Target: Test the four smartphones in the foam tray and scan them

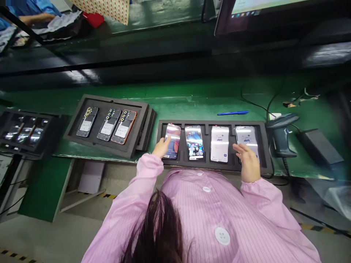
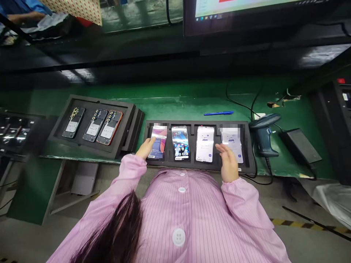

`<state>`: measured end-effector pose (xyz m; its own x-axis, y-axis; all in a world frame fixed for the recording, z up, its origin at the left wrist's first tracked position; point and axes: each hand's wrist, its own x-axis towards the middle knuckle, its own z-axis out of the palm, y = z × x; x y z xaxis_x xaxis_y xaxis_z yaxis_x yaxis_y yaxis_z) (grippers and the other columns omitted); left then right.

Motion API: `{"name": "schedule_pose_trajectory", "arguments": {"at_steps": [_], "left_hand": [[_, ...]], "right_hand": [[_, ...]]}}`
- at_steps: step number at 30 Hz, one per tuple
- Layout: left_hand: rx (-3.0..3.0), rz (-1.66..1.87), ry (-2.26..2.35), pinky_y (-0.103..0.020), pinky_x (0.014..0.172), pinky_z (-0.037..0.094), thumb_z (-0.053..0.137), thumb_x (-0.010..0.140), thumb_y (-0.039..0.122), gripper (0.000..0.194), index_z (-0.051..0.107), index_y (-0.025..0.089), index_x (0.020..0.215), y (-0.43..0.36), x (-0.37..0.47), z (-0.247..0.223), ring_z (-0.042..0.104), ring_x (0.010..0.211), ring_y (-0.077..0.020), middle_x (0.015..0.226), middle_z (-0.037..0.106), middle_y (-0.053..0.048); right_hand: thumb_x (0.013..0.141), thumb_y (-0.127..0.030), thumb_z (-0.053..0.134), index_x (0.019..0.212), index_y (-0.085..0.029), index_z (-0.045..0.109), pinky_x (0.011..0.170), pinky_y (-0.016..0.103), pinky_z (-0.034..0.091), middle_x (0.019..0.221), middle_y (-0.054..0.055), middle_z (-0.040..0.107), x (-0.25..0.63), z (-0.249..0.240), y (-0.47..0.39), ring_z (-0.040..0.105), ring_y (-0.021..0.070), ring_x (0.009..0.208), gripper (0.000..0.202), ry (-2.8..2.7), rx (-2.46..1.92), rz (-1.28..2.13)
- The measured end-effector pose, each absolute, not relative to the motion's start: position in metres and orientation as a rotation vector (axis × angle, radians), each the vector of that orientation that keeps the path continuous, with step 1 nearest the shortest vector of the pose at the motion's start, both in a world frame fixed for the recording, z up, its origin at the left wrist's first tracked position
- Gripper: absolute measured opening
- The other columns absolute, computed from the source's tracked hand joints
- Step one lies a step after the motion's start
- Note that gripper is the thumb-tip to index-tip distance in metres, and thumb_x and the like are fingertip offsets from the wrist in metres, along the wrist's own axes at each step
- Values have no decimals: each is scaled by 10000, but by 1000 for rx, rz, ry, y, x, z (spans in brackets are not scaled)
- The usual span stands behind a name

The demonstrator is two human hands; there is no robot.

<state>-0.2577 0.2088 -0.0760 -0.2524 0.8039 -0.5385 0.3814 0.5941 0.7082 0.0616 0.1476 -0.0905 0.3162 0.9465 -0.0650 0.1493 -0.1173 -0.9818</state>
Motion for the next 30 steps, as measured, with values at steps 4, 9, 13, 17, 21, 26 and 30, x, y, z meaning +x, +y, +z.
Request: {"name": "schedule_pose_trajectory", "arguments": {"at_steps": [4, 9, 13, 17, 21, 26, 30], "left_hand": [[1479, 581, 2032, -428, 997, 351, 572, 720, 410, 421, 553, 165, 1062, 160, -260, -79, 476, 1155, -276, 1177, 545, -138], [1594, 528, 2168, -511, 1026, 277, 669, 607, 309, 766, 351, 147, 1284, 142, -265, -95, 320, 1272, -332, 1329, 374, -178], [1428, 462, 2203, -478, 1017, 291, 710, 560, 332, 948, 241, 76, 1343, 172, -263, -97, 392, 1220, -331, 1255, 438, -215], [1275, 587, 2287, -461, 1025, 273, 576, 706, 449, 729, 350, 79, 1293, 192, -260, -97, 406, 1216, -326, 1247, 469, -222], [1167, 761, 2227, -429, 1024, 292, 443, 799, 351, 482, 411, 166, 1243, 181, -265, -103, 441, 1194, -267, 1243, 515, -150], [1236, 720, 2124, -407, 1038, 294, 490, 714, 222, 598, 360, 122, 1289, 162, -272, -105, 404, 1223, -259, 1297, 472, -150], [1320, 658, 2092, -431, 1036, 298, 493, 649, 154, 678, 338, 122, 1308, 160, -276, -105, 399, 1214, -271, 1292, 471, -142]], "right_hand": [[867, -336, 442, 1049, -230, 602, 945, 464, 391, 1095, 90, 638, 40, -97, 139, 530, 237, 1103, 265, -1736, -1397, 776], [872, -268, 441, 1001, -220, 633, 933, 497, 386, 1158, 84, 611, 21, -99, 141, 452, 272, 1185, 235, -2189, -1185, 582], [885, -278, 420, 990, -214, 639, 938, 488, 378, 1172, 83, 601, 12, -100, 143, 425, 267, 1207, 252, -2294, -1148, 573], [885, -299, 406, 1039, -243, 637, 958, 541, 324, 1267, 76, 538, -6, -100, 149, 370, 298, 1246, 283, -2444, -1188, 539], [869, -319, 424, 1113, -234, 611, 945, 647, 247, 1374, 99, 427, -26, -98, 158, 291, 369, 1272, 320, -2545, -1276, 515], [850, -314, 439, 1010, -242, 632, 945, 640, 229, 1319, 86, 493, -15, -98, 156, 329, 357, 1254, 261, -2377, -1333, 519], [823, -265, 441, 875, -223, 589, 959, 560, 283, 1043, 75, 661, 21, -107, 139, 506, 282, 1112, 162, -1977, -1425, 413]]}}
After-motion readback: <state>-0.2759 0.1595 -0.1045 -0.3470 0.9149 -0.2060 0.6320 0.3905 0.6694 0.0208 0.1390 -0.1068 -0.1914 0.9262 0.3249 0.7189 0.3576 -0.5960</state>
